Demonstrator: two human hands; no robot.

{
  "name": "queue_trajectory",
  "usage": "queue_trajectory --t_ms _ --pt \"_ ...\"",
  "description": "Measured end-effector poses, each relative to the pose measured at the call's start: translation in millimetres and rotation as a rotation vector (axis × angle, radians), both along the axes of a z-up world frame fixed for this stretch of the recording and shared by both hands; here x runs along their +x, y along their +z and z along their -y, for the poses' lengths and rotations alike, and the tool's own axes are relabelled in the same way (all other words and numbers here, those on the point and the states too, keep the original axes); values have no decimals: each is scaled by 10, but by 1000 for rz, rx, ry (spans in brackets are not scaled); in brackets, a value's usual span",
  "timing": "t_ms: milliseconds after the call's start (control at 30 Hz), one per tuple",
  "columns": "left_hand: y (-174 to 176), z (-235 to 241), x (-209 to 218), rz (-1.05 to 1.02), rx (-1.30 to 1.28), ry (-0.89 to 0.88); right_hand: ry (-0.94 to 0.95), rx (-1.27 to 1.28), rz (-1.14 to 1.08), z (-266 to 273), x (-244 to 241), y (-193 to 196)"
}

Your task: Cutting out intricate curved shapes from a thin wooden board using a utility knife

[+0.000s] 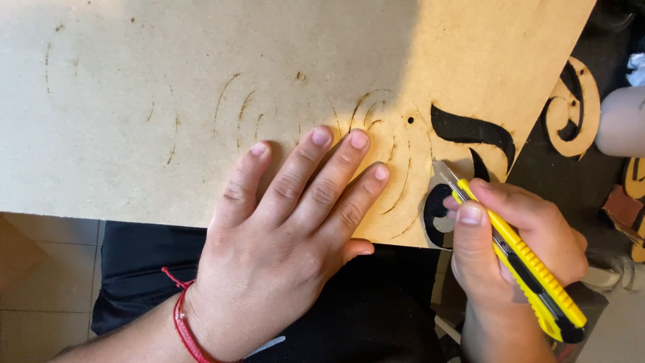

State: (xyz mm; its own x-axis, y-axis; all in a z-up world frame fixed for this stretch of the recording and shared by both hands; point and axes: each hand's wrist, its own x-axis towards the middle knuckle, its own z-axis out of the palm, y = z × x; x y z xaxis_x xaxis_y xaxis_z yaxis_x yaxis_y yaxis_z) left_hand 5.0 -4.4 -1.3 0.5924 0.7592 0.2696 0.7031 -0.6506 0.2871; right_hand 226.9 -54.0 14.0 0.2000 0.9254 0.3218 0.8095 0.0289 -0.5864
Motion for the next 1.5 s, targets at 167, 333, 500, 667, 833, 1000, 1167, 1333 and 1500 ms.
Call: queue_trajectory --t_ms 167,333,500,667,833,1000,1167,1333,1500 --pt "-3 1 4 -10 4 -7 -36 -16 -5 74 -41 5" --pt "6 4 9 -25 16 0 -91 -41 -35 149 -126 23" --pt "4 6 11 -41 22 -3 -167 -70 -94 222 -199 28" --pt "10 10 15 -42 23 -3 -196 -102 -49 273 -243 80" --pt "-1 20 4 -18 7 -26 -180 -77 -41 345 -262 60" --pt "14 28 -10 -17 23 -35 -172 -52 -26 443 -295 57" --pt "-9 38 -72 -74 80 -78 -66 23 -138 577 -46 -118" --pt "-49 68 -319 80 77 -209 -2 125 -356 540 334 -289" --pt "-41 274 -554 534 15 -238 264 57 -462 425 541 -142"
